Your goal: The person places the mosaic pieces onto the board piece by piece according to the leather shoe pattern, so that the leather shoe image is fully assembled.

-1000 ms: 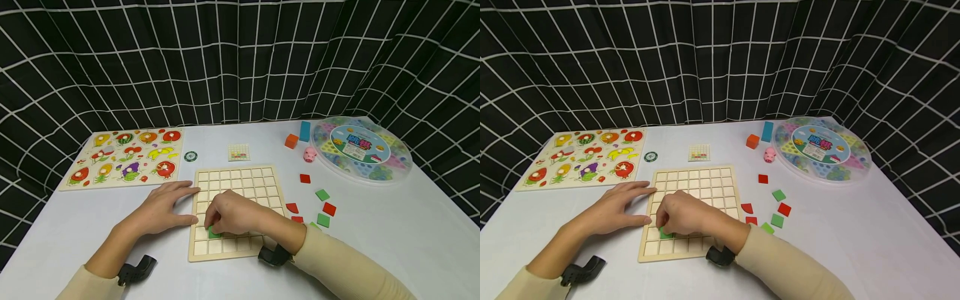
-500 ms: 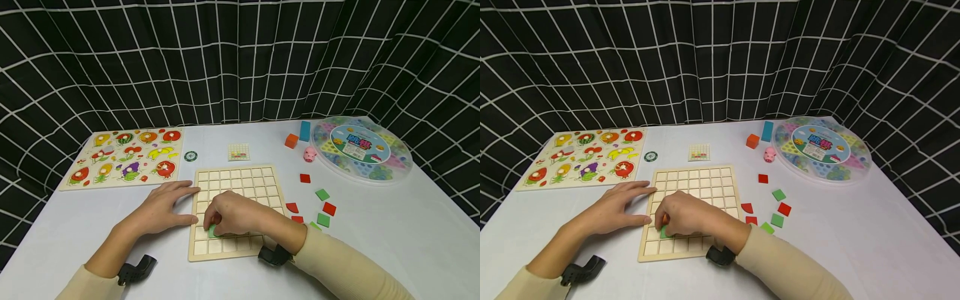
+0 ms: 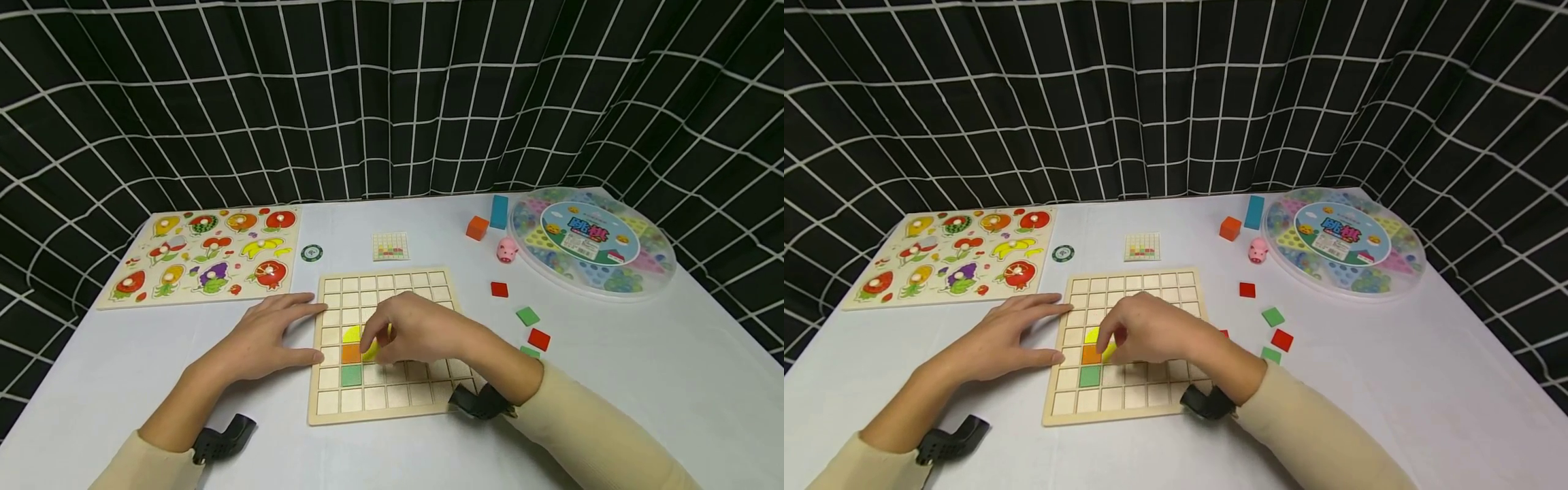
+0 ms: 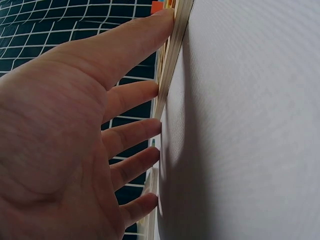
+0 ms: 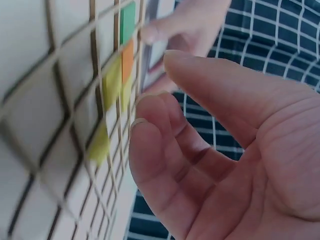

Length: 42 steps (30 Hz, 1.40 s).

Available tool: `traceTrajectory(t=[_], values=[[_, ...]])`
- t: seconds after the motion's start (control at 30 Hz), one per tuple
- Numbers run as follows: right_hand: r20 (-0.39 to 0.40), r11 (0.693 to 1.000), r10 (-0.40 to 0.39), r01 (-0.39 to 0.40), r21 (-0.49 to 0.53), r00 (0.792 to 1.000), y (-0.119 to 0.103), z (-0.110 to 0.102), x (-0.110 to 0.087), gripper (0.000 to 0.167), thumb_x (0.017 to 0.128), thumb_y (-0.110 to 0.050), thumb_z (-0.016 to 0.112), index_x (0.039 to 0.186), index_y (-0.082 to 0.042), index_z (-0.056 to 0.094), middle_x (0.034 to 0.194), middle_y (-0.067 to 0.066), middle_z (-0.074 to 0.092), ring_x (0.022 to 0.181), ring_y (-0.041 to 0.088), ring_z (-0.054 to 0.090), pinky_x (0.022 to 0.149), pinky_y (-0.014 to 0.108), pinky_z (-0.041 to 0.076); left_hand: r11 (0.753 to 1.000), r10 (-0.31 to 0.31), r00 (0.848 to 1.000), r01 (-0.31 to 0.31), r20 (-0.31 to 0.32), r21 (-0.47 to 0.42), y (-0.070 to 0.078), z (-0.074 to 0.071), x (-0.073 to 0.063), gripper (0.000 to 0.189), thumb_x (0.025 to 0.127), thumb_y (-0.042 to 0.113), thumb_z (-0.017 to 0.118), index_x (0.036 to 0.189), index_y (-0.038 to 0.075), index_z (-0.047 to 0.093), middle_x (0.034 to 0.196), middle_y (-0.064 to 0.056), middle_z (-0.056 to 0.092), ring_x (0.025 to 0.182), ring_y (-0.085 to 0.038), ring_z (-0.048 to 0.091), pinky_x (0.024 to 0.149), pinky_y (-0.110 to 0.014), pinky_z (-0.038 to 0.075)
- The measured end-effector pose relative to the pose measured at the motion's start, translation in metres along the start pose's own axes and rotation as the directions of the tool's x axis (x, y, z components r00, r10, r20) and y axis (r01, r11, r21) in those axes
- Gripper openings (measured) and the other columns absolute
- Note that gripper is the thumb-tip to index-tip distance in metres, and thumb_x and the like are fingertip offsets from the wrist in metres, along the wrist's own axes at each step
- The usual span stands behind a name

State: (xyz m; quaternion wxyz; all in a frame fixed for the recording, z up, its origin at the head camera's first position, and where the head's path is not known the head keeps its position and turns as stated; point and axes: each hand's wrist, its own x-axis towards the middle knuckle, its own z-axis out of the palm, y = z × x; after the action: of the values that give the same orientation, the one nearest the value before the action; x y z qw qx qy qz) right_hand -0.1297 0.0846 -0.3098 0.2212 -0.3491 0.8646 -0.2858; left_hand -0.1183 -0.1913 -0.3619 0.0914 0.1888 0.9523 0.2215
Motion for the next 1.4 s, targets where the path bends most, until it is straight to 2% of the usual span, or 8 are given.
traceTrajectory(t=[0.13,0.37,0.67,0.83,1.03,1.23,1.4], values=[[-0.025,1.0,0.029,-0.029,0.007,0.999,0.012,-0.013,-0.016,0.017,0.086,-0.005,0.081,0.096,-0.018,0.082,0.083,-0.007,0.065,0.082,0.011,0.059,0.069,0.024,0.052,1.0,0.001,1.0,-0.001,-0.004,0.006,0.0,-0.001,0.001,0.076,0.082,0.051,0.083,0.149,0.027,0.057,0.16,-0.01,0.046,0.15,-0.038,0.035,0.118,-0.069,0.027],[-0.011,0.999,0.05,-0.05,0.022,0.999,0.035,-0.032,-0.042,0.016,0.086,-0.007,0.082,0.099,-0.018,0.082,0.091,-0.006,0.071,0.085,0.011,0.06,0.073,0.025,0.055,1.0,0.007,1.0,-0.007,-0.014,0.0,0.001,-0.002,-0.001,0.075,0.082,0.051,0.083,0.148,0.026,0.058,0.16,-0.01,0.046,0.149,-0.039,0.035,0.117,-0.069,0.027],[0.013,0.985,0.17,-0.17,-0.008,0.985,0.058,-0.048,-0.077,0.017,0.085,-0.009,0.083,0.099,-0.019,0.079,0.09,-0.005,0.07,0.086,0.013,0.061,0.071,0.025,0.056,1.0,0.01,1.0,-0.01,-0.015,0.002,-0.001,0.0,0.0,0.075,0.082,0.052,0.083,0.148,0.027,0.058,0.16,-0.009,0.046,0.15,-0.039,0.035,0.117,-0.069,0.027],[0.033,0.982,0.19,-0.19,-0.002,0.981,0.067,-0.044,-0.09,0.019,0.085,-0.007,0.082,0.099,-0.019,0.077,0.085,-0.007,0.065,0.081,0.011,0.061,0.068,0.024,0.055,1.0,0.01,1.0,-0.01,-0.01,0.001,-0.001,-0.001,0.001,0.075,0.082,0.051,0.083,0.148,0.026,0.058,0.16,-0.009,0.046,0.149,-0.038,0.036,0.118,-0.068,0.027],[-0.019,0.978,0.19,-0.191,-0.086,0.982,0.068,-0.032,-0.099,0.023,0.082,-0.005,0.083,0.094,-0.023,0.074,0.086,-0.011,0.066,0.081,0.008,0.059,0.07,0.022,0.053,1.0,0.01,1.0,-0.01,-0.009,-0.001,-0.001,0.001,0.001,0.075,0.082,0.051,0.083,0.148,0.026,0.058,0.16,-0.009,0.046,0.15,-0.038,0.035,0.117,-0.068,0.027],[-0.055,0.932,0.285,-0.29,-0.218,0.957,0.06,-0.025,-0.096,0.024,0.082,-0.009,0.085,0.085,-0.026,0.069,0.078,-0.011,0.059,0.077,0.009,0.053,0.066,0.024,0.047,1.0,-0.005,1.0,0.004,-0.009,-0.004,-0.001,0.002,-0.001,0.075,0.082,0.049,0.083,0.149,0.026,0.057,0.16,-0.01,0.045,0.15,-0.039,0.034,0.118,-0.069,0.026],[-0.061,0.914,0.315,-0.32,-0.249,0.947,0.058,-0.021,-0.096,0.023,0.081,-0.01,0.086,0.085,-0.024,0.069,0.077,-0.009,0.057,0.077,0.01,0.051,0.064,0.024,0.045,1.0,-0.004,1.0,0.004,-0.008,-0.004,-0.001,0.001,-0.001,0.075,0.082,0.05,0.083,0.149,0.026,0.057,0.16,-0.009,0.045,0.15,-0.039,0.033,0.118,-0.069,0.026]])
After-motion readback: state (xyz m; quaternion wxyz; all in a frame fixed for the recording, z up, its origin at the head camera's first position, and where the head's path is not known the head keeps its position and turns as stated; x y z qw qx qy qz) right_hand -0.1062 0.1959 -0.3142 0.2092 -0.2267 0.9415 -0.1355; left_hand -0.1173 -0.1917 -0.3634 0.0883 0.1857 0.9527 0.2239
